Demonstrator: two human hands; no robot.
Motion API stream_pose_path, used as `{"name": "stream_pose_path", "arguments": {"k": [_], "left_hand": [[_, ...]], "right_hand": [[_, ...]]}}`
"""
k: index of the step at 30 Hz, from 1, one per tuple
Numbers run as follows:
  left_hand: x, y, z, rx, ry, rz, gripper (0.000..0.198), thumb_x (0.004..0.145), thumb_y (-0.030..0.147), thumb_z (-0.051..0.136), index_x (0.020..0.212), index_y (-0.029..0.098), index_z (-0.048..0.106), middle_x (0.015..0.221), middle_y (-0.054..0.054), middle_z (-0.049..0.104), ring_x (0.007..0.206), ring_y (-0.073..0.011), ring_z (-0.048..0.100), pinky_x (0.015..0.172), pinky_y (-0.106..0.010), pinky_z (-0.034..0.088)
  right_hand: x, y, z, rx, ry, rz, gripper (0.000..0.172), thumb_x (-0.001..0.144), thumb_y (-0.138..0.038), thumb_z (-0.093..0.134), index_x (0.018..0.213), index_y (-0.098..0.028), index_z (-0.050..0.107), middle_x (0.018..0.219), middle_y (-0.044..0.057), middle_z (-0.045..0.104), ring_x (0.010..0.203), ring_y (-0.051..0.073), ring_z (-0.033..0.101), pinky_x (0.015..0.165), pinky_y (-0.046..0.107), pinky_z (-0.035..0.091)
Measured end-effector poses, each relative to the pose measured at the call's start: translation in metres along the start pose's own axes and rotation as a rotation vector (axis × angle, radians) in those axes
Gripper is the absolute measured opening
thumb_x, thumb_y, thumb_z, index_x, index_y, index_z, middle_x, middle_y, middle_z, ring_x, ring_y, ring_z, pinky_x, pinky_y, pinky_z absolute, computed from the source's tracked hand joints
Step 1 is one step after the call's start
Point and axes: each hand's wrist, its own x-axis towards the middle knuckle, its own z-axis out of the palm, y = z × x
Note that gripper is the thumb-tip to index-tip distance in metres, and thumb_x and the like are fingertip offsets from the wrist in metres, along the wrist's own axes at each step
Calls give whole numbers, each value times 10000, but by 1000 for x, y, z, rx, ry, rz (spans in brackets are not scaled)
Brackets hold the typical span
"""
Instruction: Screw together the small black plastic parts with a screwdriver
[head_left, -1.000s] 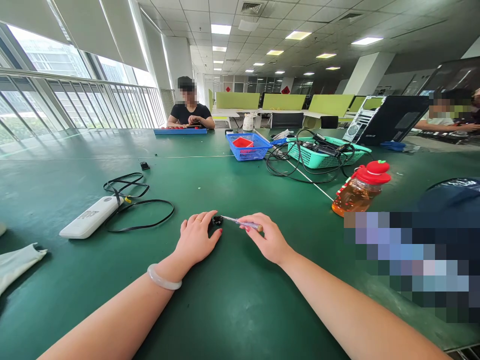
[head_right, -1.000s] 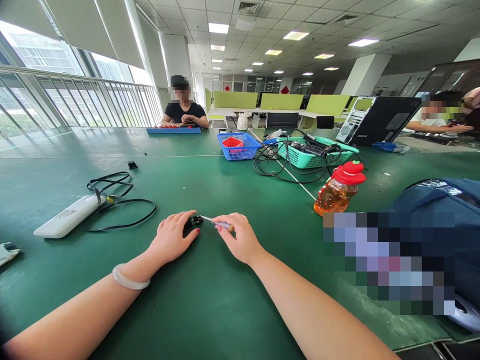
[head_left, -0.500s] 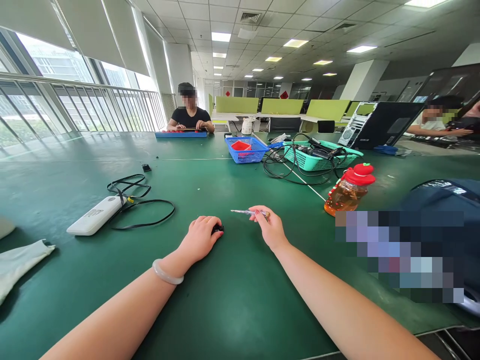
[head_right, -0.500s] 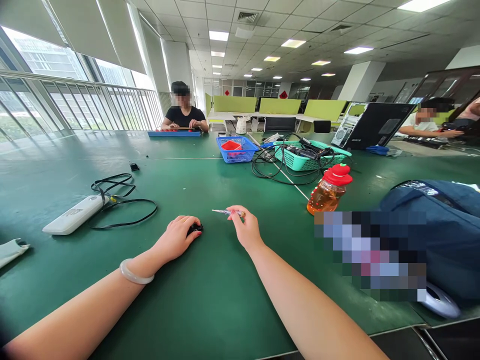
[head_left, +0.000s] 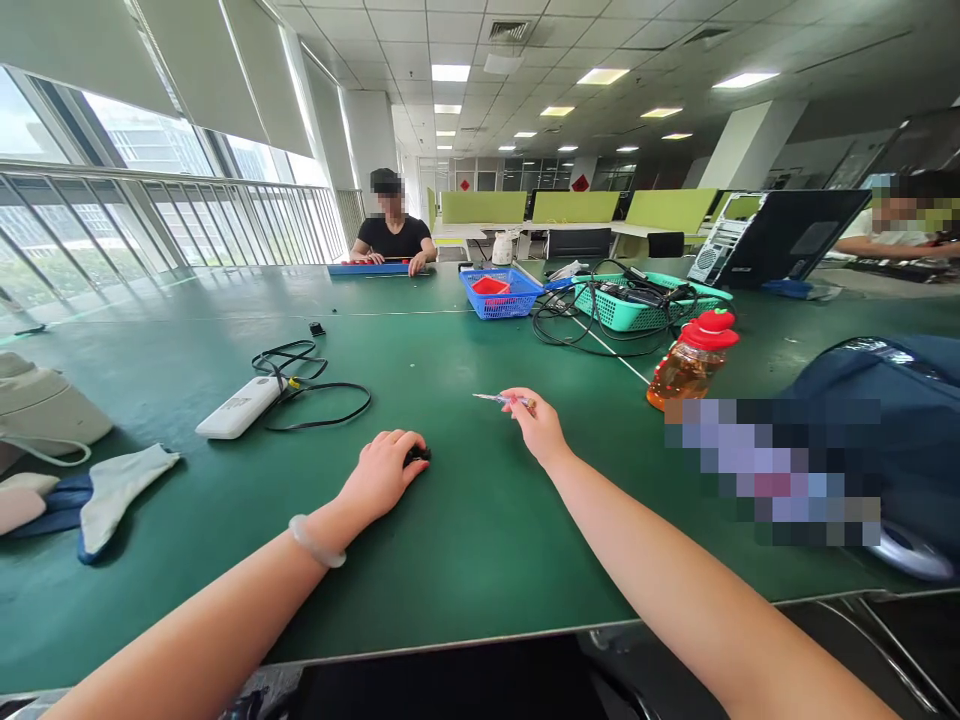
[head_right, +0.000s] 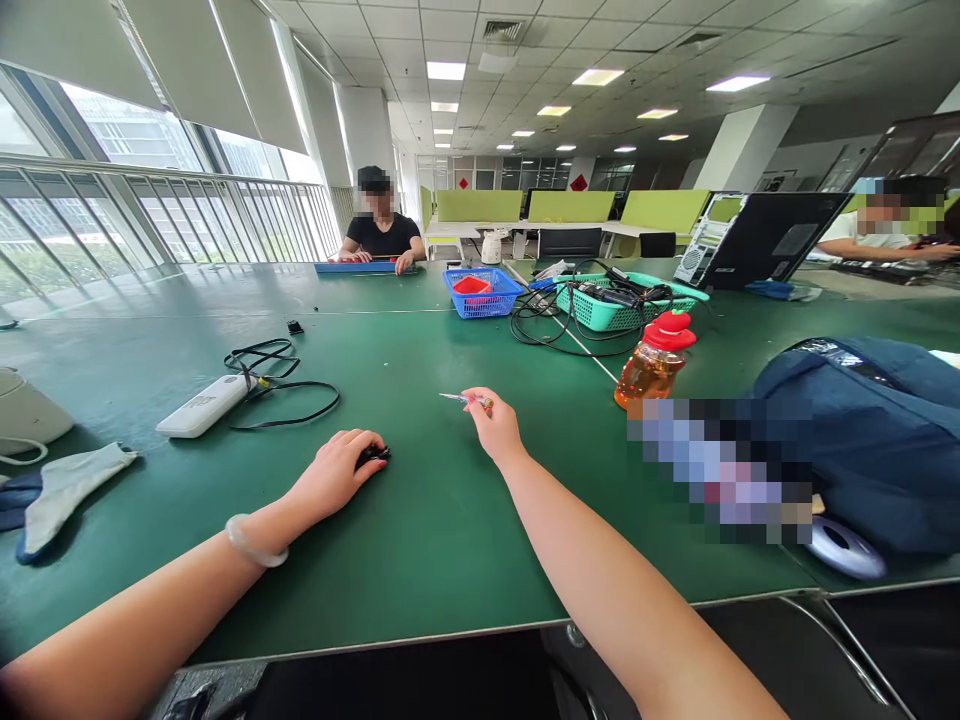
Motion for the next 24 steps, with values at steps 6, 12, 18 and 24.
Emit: {"name": "stream_pose_path", "arguments": {"k": [6,12,18,24], "left_hand": [[-54,-60,-30,119,51,-206,284,868,441,483,1018,236,610,1065,-79,665,1051,-292,569,924,-435,439],[-67,-89,-63,237,107,-456,328,881,435,421,1069,238,604,1154,-107,664,1117,-335,572,919,-479,419],[-79,-71,-107,193,216,-671,444,924,471,301,1164,214,573,1122,-98,685,998,-286,624,787,-360,451],[-93,-81,-107,420,90,-575,492,961,398,246,1272,226,586,1123,-88,721,1115,-292,591,978,-427,362]], "right_hand": [[-2,-4,1,-39,-14,-14,288,850,-414,491,986,-240,675,854,40,699,815,205,629,725,330,470],[-3,-2,1,-97,-17,-39,279,846,-384,481,982,-236,675,848,37,703,760,194,615,693,319,455],[-5,-4,0,-120,-23,-54,288,851,-393,477,987,-232,674,850,38,705,760,195,614,683,315,451],[-5,-5,0,-127,-24,-67,286,846,-387,479,987,-232,674,854,40,702,784,203,619,695,321,459]]}}
